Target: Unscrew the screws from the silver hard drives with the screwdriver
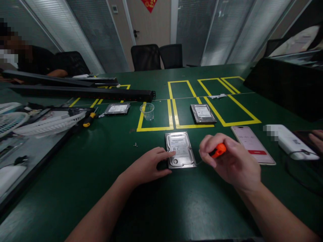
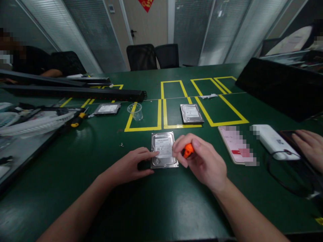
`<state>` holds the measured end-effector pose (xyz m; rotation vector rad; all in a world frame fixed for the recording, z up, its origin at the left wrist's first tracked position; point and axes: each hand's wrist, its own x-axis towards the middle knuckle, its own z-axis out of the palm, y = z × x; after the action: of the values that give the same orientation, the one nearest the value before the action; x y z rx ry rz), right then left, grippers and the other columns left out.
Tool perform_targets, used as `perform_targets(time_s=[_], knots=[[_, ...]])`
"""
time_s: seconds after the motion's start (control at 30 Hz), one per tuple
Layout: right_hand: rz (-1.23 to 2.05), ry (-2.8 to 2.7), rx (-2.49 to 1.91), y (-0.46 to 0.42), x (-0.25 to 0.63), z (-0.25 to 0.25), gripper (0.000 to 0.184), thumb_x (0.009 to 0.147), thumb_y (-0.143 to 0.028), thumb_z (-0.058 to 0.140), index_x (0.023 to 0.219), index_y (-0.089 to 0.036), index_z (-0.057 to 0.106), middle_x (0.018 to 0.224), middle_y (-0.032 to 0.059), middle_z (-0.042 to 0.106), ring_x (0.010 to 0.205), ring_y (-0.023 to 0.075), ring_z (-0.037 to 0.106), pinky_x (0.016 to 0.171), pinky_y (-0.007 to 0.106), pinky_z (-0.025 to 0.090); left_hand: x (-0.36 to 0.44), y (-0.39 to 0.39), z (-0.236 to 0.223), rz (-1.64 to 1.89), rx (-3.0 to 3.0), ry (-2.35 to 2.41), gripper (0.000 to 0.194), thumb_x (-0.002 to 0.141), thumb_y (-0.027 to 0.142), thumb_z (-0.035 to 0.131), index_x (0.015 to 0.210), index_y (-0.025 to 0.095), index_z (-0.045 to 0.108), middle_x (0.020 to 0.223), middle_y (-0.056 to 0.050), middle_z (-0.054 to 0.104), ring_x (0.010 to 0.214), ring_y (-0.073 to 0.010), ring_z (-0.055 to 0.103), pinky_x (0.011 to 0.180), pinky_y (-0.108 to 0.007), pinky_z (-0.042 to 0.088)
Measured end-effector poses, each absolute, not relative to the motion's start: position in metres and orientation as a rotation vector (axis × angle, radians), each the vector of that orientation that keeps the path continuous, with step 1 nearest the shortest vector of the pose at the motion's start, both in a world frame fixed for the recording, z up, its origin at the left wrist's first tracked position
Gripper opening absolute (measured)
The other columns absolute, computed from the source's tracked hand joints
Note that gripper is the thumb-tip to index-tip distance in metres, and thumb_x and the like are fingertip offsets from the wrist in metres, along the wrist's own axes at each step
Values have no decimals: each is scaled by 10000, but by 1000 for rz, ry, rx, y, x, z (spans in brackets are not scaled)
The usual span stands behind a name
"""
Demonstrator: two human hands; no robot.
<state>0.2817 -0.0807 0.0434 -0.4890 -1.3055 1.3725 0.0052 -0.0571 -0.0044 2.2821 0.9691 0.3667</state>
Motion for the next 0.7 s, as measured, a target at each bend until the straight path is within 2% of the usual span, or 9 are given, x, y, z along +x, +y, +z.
perform_targets(time_s=[0.13, 0.23, 0.3, 0.37, 0.47, 0.5, 0.63, 0.7], knots=[[1376, -1313, -474, -80, 281, 45, 161, 1033, -311, 606, 974, -190, 695, 994, 65, 680, 667, 150, 630, 616, 327, 443, 5, -57, -7, 371, 2279, 963, 688, 935, 258, 785, 1571, 304, 526, 1227, -81, 652, 1079, -242, 629, 933, -384, 526], [1428, -1293, -444, -82, 281, 44, 48, 1009, -274, 661, 1013, -229, 645, 990, 44, 706, 597, 125, 604, 561, 299, 404, 5, -56, -8, 381, 2285, 955, 693, 932, 254, 789, 1571, 302, 525, 1224, -83, 654, 1083, -245, 626, 942, -386, 524], [1465, -1283, -459, -83, 282, 43, 69, 1033, -291, 617, 1063, -236, 645, 942, 42, 708, 564, 113, 542, 532, 286, 353, 5, -56, -7, 376, 2283, 956, 694, 929, 250, 794, 1568, 305, 529, 1224, -81, 653, 1084, -245, 623, 943, -386, 522], [1463, -1297, -475, -84, 283, 43, 223, 1070, -354, 523, 1089, -204, 686, 888, 61, 693, 588, 127, 508, 550, 302, 350, 5, -56, -6, 365, 2279, 959, 698, 928, 245, 797, 1568, 310, 528, 1222, -78, 652, 1083, -243, 620, 943, -384, 521], [1437, -1326, -472, -82, 284, 43, 442, 1107, -379, 382, 1024, -144, 747, 849, 81, 658, 630, 146, 515, 602, 332, 380, 5, -57, -5, 358, 2278, 963, 702, 927, 244, 799, 1569, 315, 526, 1221, -73, 653, 1081, -241, 620, 943, -383, 520], [1432, -1328, -467, -82, 284, 43, 433, 1106, -366, 392, 999, -143, 747, 856, 78, 651, 641, 147, 529, 613, 334, 389, 5, -57, -5, 358, 2278, 966, 702, 926, 242, 798, 1569, 314, 527, 1220, -73, 653, 1080, -240, 620, 944, -383, 519], [1440, -1313, -439, -81, 282, 42, 142, 1031, -325, 619, 1004, -200, 682, 947, 52, 675, 698, 156, 615, 642, 326, 435, 5, -56, -6, 360, 2280, 965, 694, 928, 252, 795, 1568, 297, 530, 1236, -81, 652, 1087, -239, 623, 949, -381, 520], [1470, -1305, -424, -81, 282, 41, 82, 1013, -307, 663, 1037, -230, 651, 959, 39, 701, 665, 145, 616, 618, 312, 431, 5, -56, -7, 364, 2281, 963, 692, 933, 261, 792, 1571, 299, 527, 1240, -82, 651, 1088, -239, 623, 949, -382, 521]])
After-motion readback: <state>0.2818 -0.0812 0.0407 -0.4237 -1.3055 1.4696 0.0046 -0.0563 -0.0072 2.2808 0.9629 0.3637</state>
